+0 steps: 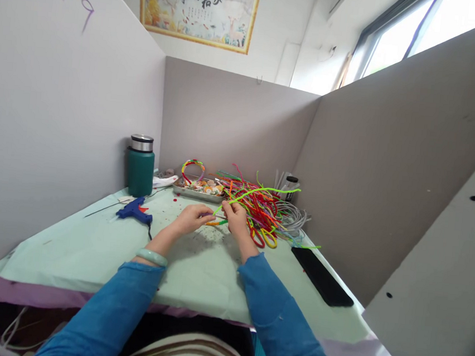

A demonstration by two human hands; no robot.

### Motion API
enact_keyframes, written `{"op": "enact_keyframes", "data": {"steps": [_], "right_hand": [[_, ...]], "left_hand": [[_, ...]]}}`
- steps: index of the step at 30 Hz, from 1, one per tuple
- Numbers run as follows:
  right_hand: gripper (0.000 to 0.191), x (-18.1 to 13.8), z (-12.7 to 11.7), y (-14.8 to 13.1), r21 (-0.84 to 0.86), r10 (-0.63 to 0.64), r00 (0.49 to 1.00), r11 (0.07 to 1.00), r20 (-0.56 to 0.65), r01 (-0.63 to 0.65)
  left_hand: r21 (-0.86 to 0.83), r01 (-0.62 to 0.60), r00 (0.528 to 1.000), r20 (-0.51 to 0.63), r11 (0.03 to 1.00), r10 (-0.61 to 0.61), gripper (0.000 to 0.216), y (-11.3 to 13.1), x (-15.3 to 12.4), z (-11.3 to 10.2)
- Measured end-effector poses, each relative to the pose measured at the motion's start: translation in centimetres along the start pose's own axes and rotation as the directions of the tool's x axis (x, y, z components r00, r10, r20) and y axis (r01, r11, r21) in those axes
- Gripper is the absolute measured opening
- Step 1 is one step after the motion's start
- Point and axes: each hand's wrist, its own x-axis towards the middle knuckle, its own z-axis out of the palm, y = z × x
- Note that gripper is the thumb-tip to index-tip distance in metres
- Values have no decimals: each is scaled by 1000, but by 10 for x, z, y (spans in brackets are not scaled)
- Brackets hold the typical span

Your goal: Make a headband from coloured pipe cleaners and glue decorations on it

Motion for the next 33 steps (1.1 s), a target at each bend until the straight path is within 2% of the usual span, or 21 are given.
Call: {"op": "enact_keyframes", "data": {"steps": [7, 16, 24, 29, 33], "right_hand": [[31, -1, 2, -3, 47, -14, 998, 999, 58, 11], [35, 0, 1, 3, 17, -13, 998, 1000, 60, 12], [34, 0, 1, 3, 20, -23, 998, 1000, 67, 22], [34, 1, -2, -1, 25, 3, 999, 1000, 48, -4], [34, 1, -5, -4, 32, -9, 999, 999, 38, 7]], "left_hand": [[77, -53, 998, 22, 996, 52, 32, 1, -1, -1], [-9, -29, 998, 52, 1000, 29, 32, 5, -2, -3], [26, -62, 997, 38, 998, 61, 28, -4, 0, 2], [54, -150, 989, 13, 987, 150, 29, -1, 0, 0], [64, -146, 989, -24, 987, 147, 26, 2, 0, -1]]}}
